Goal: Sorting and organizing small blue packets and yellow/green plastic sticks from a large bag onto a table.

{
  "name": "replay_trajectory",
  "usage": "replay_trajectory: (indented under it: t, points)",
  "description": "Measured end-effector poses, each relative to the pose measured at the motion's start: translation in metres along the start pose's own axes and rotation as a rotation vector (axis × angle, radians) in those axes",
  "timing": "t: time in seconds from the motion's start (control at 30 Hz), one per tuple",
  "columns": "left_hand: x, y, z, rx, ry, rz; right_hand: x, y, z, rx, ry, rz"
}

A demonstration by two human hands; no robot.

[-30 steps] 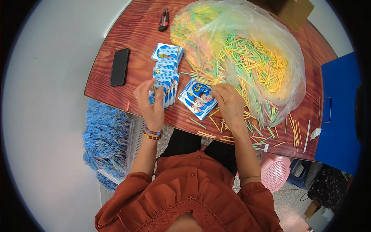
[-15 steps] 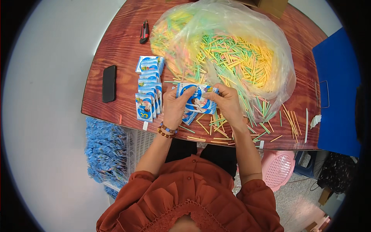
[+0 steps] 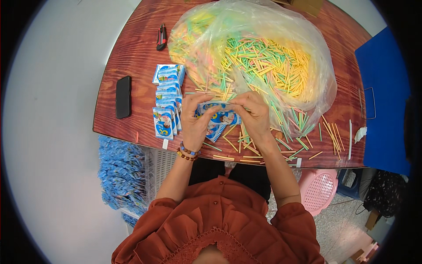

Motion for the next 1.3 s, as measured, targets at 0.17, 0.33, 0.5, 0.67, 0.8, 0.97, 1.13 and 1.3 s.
replay_trajectory:
  t: [0.17,0.33,0.5,0.67,0.8,0.97,1.13,1.3]
  points:
    - [0.004,0.003,0.004,-0.037,0.433,-0.658,-0.009,0.0,0.0,-0.082,-0.434,0.654]
    - [0.007,0.006,0.012,0.004,0.637,-0.926,-0.008,0.0,-0.004,-0.059,-0.356,0.565]
    - [0.007,0.01,0.022,0.019,0.634,-0.883,-0.005,0.0,-0.012,-0.074,-0.329,0.568]
    - [0.016,0.012,0.03,0.103,0.66,-0.925,-0.012,-0.002,-0.014,-0.077,-0.508,0.812]
    - [0.011,0.018,0.034,0.071,0.708,-0.973,-0.002,0.006,-0.008,-0.001,-0.508,0.81]
    - [0.009,0.02,0.032,0.084,0.664,-0.953,-0.005,0.011,-0.009,-0.016,-0.442,0.807]
    - [0.015,0.02,0.034,0.036,0.742,-1.075,-0.002,0.012,-0.009,0.025,-0.447,0.78]
    - [0.013,0.023,0.033,-0.04,0.643,-0.962,-0.001,0.014,-0.009,0.044,-0.458,0.774]
Point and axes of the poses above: each hand's wrist, its own y-axis away from the middle knuckle, its own z-axis out of the palm, x = y × z, the point moved 2 cm from there along -y, towards the middle knuckle, and after that the axes turned 15 degrees about x, right-handed, at the moved point
